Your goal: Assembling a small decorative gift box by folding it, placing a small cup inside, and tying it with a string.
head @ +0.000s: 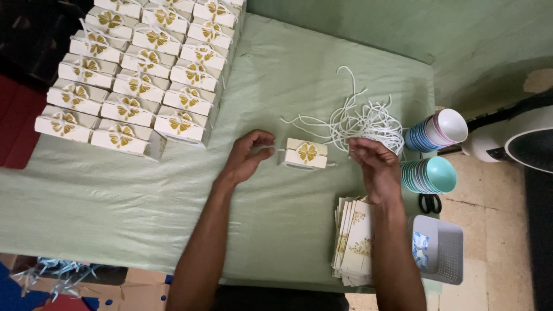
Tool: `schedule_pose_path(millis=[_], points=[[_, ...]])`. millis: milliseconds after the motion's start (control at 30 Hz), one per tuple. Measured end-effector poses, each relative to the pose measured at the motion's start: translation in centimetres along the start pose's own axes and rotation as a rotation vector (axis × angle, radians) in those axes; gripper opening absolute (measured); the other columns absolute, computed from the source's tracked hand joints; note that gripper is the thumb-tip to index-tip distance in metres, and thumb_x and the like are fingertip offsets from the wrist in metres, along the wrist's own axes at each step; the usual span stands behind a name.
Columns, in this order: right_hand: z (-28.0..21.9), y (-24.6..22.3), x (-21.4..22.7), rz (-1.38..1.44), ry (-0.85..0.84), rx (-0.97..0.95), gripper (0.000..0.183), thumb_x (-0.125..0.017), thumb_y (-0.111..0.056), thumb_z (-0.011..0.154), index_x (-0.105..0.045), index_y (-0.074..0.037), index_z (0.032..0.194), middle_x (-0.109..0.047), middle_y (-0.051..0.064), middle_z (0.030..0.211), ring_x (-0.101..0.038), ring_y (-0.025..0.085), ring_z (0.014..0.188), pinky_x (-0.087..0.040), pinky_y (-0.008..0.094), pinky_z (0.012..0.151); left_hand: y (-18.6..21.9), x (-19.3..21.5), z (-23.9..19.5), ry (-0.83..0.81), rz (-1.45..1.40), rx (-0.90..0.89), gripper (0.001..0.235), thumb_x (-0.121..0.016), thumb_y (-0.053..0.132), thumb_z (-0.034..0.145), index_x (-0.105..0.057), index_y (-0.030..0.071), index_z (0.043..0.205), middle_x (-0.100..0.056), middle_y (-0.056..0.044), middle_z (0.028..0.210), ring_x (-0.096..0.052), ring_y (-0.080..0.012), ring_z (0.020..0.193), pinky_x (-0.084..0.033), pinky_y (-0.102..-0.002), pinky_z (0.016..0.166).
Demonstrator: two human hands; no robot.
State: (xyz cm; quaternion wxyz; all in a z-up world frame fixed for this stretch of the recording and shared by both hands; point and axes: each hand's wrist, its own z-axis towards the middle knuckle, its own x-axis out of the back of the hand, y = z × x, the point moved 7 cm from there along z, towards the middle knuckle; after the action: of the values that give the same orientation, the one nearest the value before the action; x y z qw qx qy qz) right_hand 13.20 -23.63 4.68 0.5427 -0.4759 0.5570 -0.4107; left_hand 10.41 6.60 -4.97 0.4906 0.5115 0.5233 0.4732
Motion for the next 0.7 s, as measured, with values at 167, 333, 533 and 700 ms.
schedule_pose_path(millis=[167,333,533,700], points=[[-0.5,1.3,-0.7,-0.423,-0.111,0.007,0.032,-0.068,0.012,0.085,-0.076,0.001,0.114,-0.072,0.013,0.1,-0.067,0.019,0.095,-0.056,0.035,0.091,-1.0,0.6,0.4,-0.018,-0.034,-0.021,0.032,-0.073,0.007,0.091,-0.071,0.01,0.123,-0.07,-0.01,0.115,-0.059,-0.0234,0.117,-0.043,-0.044,0.111],[0.6,5.4,-0.1,-0.483,-0.228,0.096,0.023,-0.085,-0.001,0.083,-0.081,-0.008,0.104,-0.076,0.008,0.098,-0.065,0.011,0.09,-0.054,0.029,0.084,0.4,0.3,-0.2,-0.057,0.02,-0.155,0.03,-0.077,0.0,0.084,-0.074,0.007,0.114,-0.073,-0.013,0.112,-0.062,-0.0249,0.116,-0.043,-0.047,0.11],[0.5,6.3,-0.3,-0.5,-0.258,0.114,0.016,-0.076,0.0,0.092,-0.08,-0.006,0.106,-0.075,0.01,0.095,-0.063,0.013,0.089,-0.053,0.033,0.086,1.8,-0.4,-0.2,-0.063,0.067,-0.248,0.01,-0.077,0.003,0.091,-0.078,0.008,0.099,-0.074,-0.007,0.099,-0.066,-0.0191,0.1,-0.05,-0.04,0.1],[0.5,7.1,-0.1,-0.525,-0.272,0.124,0.011,-0.077,-0.004,0.093,-0.078,-0.004,0.105,-0.072,0.009,0.09,-0.061,0.014,0.086,-0.052,0.035,0.083,1.4,-0.4,-0.1,-0.048,0.091,-0.26,0.009,-0.077,0.004,0.093,-0.079,0.01,0.099,-0.074,-0.006,0.1,-0.066,-0.0186,0.101,-0.05,-0.04,0.1]])
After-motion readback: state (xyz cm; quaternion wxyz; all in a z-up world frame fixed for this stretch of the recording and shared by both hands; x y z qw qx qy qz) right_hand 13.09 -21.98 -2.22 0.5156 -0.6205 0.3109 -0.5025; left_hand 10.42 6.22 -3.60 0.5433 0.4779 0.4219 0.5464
